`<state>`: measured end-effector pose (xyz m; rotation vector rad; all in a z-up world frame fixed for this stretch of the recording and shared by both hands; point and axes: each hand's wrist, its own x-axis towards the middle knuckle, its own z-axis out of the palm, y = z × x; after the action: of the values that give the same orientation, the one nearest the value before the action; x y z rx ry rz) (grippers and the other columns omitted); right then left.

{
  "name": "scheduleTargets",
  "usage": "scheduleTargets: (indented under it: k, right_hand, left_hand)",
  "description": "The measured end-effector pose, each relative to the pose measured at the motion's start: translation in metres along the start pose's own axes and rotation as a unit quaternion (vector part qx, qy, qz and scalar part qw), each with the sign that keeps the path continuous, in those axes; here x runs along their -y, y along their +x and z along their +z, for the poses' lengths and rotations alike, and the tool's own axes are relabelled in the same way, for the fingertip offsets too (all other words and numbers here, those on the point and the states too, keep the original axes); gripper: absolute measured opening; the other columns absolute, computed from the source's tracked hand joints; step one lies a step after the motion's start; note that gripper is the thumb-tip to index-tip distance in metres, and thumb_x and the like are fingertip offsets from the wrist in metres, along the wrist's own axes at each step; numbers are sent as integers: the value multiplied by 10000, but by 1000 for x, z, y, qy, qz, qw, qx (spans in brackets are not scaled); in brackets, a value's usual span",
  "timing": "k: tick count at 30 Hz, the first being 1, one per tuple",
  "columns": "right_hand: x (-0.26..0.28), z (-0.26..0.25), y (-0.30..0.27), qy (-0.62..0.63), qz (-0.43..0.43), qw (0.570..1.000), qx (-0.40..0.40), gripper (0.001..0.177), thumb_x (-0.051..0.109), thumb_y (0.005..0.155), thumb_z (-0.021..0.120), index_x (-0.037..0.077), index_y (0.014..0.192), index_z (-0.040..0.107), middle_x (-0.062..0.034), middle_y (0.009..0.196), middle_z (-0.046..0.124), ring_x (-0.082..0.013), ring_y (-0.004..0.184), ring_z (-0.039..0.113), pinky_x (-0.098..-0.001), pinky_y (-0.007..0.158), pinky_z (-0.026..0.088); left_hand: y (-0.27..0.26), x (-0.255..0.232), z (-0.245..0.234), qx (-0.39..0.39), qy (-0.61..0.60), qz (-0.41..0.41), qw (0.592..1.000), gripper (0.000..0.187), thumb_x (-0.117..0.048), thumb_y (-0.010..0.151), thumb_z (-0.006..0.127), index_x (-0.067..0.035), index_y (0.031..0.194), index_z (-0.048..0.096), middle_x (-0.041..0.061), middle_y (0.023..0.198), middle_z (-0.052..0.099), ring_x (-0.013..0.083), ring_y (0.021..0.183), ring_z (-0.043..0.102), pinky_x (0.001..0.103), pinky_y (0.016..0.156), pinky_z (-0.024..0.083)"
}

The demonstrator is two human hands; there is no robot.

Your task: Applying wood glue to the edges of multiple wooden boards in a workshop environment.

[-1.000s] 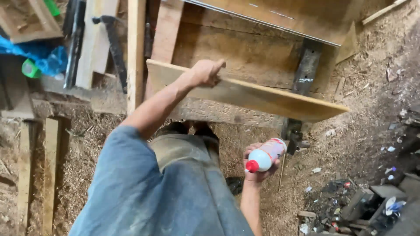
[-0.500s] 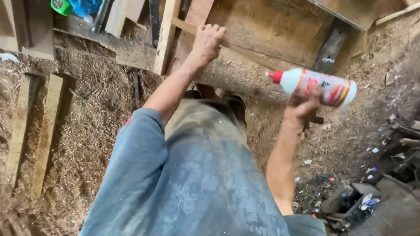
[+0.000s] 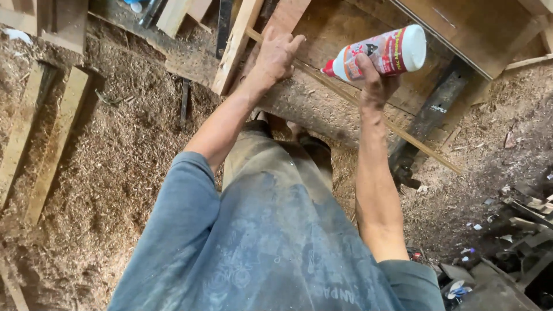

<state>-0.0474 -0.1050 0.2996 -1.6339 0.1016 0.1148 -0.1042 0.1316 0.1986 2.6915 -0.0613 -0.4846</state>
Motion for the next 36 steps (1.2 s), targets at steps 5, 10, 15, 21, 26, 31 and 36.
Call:
scheduleTargets:
  k: [5,10,15,21,26,31,36]
  right_hand:
    - [-10,7,1,-7,-20,999,50,591,290,766,896,122,1264,625,-116,1158,750,-276,1055,733,-471,901,693]
    - [-20,13,10,-19,-58,996,67,544,286,797,881,112,1236,610,-104,1113,742,-268,1003,735,-433,894,680]
    - [-28,13,11,-19,-58,994,86,627,332,812,888,82,1292,570,-164,1176,738,-309,1056,742,-435,965,670]
    - [-19,14,24,-24,-58,989,133,589,241,837,891,28,1277,564,-151,1173,723,-296,1049,716,-422,998,638]
    - [-16,10,30,-4,-207,947,246,301,335,942,810,144,1118,659,-37,955,721,-255,890,708,-363,758,650]
    - [-23,9,40,24,-215,938,270,505,44,866,874,43,1268,567,-191,1175,681,-319,1020,689,-406,861,703]
    - [1,4,39,2,-181,951,251,435,21,821,820,42,1196,601,-116,1069,692,-262,947,691,-417,876,701]
  left_hand:
    - [-8,10,-2,-29,48,-8,998,936,-293,710,892,-153,1518,441,138,1350,567,296,1301,491,636,1178,183]
    - [7,11,8,-140,-190,131,963,865,-445,859,849,-96,1505,392,121,1416,562,268,1319,562,525,1171,371]
    - [20,-19,12,-230,-316,242,888,821,-359,907,802,-155,1558,345,130,1538,505,297,1394,572,490,1135,560]
    - [10,-56,-35,-307,-184,232,904,854,-676,989,517,-157,1589,201,230,1379,610,284,1122,731,429,910,660]
    - [-18,-2,26,-385,-302,-248,836,711,-180,1109,536,-135,1657,84,145,1749,71,329,1667,101,524,1394,74]
    - [-17,-5,29,-455,-325,-303,772,514,-12,955,531,-20,1438,354,203,1461,355,326,1337,326,467,1224,271]
    - [6,36,64,-486,-413,-366,678,509,-372,826,810,-93,1215,636,109,1218,751,244,1147,696,374,1023,502]
